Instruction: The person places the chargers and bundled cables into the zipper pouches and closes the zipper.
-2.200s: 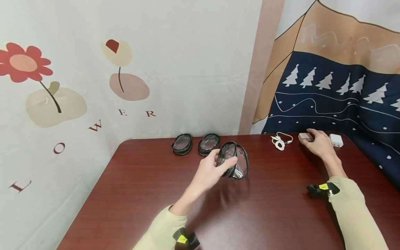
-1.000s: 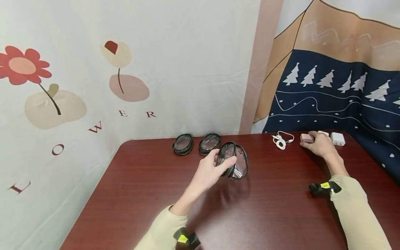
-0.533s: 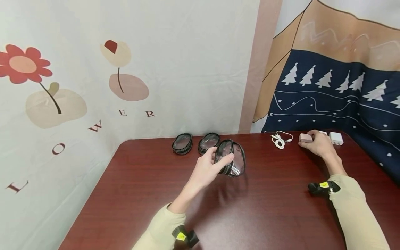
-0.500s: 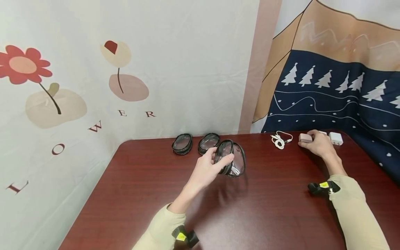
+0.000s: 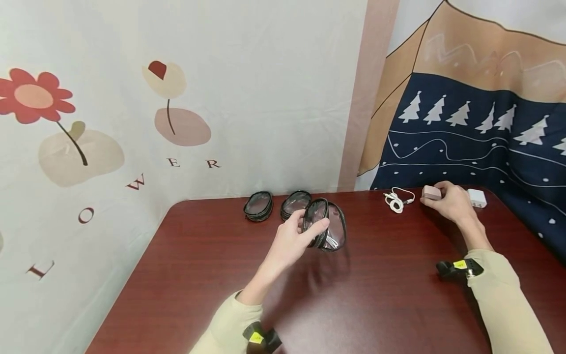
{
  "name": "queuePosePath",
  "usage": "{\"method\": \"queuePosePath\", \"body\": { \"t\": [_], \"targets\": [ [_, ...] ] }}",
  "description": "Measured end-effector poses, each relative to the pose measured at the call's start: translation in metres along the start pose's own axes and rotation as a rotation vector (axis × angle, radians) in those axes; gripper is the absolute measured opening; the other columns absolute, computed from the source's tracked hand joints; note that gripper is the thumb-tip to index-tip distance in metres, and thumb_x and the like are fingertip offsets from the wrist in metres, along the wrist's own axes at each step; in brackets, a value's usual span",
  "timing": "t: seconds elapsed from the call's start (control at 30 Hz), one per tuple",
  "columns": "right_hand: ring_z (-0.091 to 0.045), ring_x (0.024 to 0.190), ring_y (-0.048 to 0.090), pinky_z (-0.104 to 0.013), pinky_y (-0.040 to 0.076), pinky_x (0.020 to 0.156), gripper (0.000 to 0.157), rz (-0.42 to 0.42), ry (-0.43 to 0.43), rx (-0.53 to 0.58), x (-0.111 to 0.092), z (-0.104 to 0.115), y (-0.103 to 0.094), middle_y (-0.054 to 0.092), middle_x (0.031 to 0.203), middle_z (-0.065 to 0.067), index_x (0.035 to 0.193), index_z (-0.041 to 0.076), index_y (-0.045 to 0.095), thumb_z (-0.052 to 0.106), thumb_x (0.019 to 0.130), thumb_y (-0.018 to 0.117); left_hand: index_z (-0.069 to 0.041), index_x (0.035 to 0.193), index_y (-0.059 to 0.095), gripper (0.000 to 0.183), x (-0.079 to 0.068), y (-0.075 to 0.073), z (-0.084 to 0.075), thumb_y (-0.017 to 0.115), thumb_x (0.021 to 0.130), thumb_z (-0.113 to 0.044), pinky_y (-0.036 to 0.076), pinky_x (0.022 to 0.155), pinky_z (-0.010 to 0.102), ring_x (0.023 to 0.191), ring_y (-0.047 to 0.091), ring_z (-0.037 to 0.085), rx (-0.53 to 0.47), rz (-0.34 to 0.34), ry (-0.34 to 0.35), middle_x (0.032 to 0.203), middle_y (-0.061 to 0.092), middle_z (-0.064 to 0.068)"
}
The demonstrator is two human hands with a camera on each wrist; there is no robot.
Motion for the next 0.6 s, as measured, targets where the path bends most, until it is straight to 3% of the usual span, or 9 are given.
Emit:
{"method": "queuePosePath", "body": {
  "t": [0.6],
  "targets": [
    [-0.04,0.087,0.058,-0.046,0.046,0.071,0.056,-0.104,-0.05,0.04,-0.001,0.033,-0.013,0.063,0.101,-0.031,0.116,-0.01,0.059,0.032,0.085,0.08,-0.01,0.135,0.058,0.064,0.002,-0.005,0.001,0.067,0.089,-0.054,0.051,0.087,0.04,0.091,0.067,0.016,-0.001,-0.004,-0.01,0.106,0.072,0.003]
  ]
}}
Point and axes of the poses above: each hand's wrist, its own x-axis towards the middle knuckle, its own y-axis out of the palm, z = x × y, the point moved 4 cm from there along x, towards the middle knuckle
